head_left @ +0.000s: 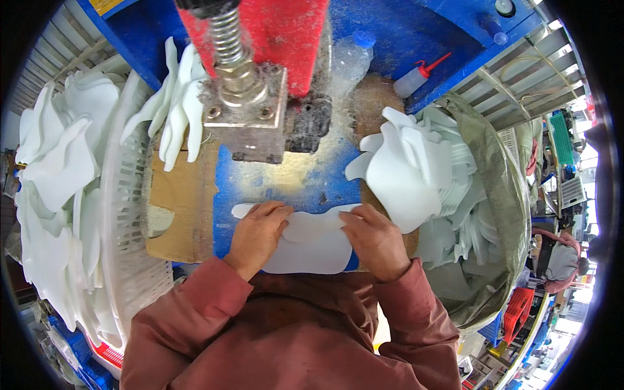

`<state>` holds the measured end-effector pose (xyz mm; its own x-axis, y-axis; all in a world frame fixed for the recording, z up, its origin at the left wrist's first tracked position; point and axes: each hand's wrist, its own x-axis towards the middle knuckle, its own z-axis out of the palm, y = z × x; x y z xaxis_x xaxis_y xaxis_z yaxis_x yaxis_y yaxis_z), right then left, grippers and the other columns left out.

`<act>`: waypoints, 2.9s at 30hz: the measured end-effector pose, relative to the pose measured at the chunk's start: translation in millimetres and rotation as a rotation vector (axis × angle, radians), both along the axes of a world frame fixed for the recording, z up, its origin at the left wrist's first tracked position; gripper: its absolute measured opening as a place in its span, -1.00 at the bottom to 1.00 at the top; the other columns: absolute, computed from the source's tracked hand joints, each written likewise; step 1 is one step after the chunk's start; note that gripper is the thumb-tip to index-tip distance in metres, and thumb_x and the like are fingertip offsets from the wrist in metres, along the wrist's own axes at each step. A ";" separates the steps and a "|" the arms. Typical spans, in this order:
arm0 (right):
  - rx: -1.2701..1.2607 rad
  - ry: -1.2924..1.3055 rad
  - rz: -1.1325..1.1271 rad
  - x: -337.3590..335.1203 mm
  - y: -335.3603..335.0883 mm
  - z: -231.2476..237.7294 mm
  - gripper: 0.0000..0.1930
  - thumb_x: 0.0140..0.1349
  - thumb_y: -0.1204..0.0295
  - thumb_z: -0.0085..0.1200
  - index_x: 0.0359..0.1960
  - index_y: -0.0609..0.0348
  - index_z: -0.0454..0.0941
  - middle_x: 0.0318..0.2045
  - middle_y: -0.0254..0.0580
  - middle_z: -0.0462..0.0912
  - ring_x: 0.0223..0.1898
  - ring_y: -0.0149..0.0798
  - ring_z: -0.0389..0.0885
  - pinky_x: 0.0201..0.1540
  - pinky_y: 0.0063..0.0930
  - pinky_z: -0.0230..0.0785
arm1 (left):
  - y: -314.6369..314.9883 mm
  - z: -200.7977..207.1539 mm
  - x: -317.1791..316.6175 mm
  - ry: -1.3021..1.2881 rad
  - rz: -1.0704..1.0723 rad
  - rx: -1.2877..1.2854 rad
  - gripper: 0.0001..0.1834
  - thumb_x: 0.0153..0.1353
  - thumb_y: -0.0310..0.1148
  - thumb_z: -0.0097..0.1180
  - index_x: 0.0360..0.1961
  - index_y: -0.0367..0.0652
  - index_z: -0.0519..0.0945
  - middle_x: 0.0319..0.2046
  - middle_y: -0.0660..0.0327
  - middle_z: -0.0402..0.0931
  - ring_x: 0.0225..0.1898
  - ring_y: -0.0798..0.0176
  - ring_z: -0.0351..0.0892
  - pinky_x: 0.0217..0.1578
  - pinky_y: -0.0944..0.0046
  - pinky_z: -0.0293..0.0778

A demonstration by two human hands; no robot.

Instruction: The person repeatedly picks up white fabric pieces, positions them under a vertical press on a blue machine, and trims the edges. Trimmed pieces are placed into a white basket beside the machine. The process is repeated continuously throughout the clip.

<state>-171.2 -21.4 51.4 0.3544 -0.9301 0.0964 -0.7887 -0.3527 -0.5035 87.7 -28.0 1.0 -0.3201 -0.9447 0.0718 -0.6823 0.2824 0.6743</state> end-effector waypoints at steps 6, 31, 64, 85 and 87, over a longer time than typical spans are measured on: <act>0.080 -0.397 -0.304 -13.4 9.6 -10.6 -0.87 0.27 0.63 0.25 -0.17 0.24 0.71 -0.23 -0.12 0.69 -0.27 -0.21 0.67 -0.18 -0.42 0.52 | 7.2 15.7 -15.4 -0.054 -0.040 -0.039 -0.63 0.23 -0.52 0.25 0.09 -0.17 0.68 0.05 0.12 0.68 0.02 -0.06 0.66 -0.02 0.05 0.65; -0.128 -0.188 -0.219 -9.2 -4.7 -51.0 -0.86 0.25 0.59 0.27 -0.17 0.22 0.70 -0.18 -0.10 0.67 -0.19 0.00 0.72 -0.14 -0.22 0.60 | 3.8 11.9 -30.0 0.163 0.072 0.045 -0.57 0.22 -0.49 0.29 0.15 -0.15 0.65 0.01 0.08 0.64 -0.11 -0.06 0.71 -0.08 0.09 0.65; 0.156 -0.633 -0.572 -15.2 10.3 -46.6 -0.88 0.32 0.64 0.24 -0.14 0.26 0.69 -0.17 -0.31 0.65 -0.22 -0.47 0.60 -0.13 -0.57 0.48 | -1.4 -8.0 -81.1 0.092 0.064 -0.059 -0.74 0.23 -0.51 0.27 -0.04 -0.17 0.70 -0.15 0.13 0.69 -0.13 -0.04 0.70 -0.15 0.04 0.66; -0.047 -0.394 -0.514 -12.3 -7.3 -62.2 -0.91 0.25 0.61 0.30 -0.25 0.24 0.65 -0.32 -0.23 0.62 -0.38 -0.34 0.56 -0.30 -0.45 0.45 | -5.0 -8.2 -82.4 0.073 0.065 -0.072 -0.76 0.27 -0.47 0.24 -0.03 -0.17 0.70 -0.16 0.13 0.68 -0.13 -0.04 0.70 -0.18 0.03 0.66; -0.073 -0.364 -0.506 -11.2 -9.7 -60.9 -0.91 0.25 0.60 0.31 -0.26 0.23 0.65 -0.32 -0.21 0.62 -0.39 -0.30 0.57 -0.30 -0.42 0.45 | -5.6 -6.2 -82.9 0.077 0.066 -0.054 -0.76 0.26 -0.50 0.25 -0.04 -0.18 0.70 -0.15 0.11 0.68 -0.13 -0.05 0.70 -0.16 0.04 0.66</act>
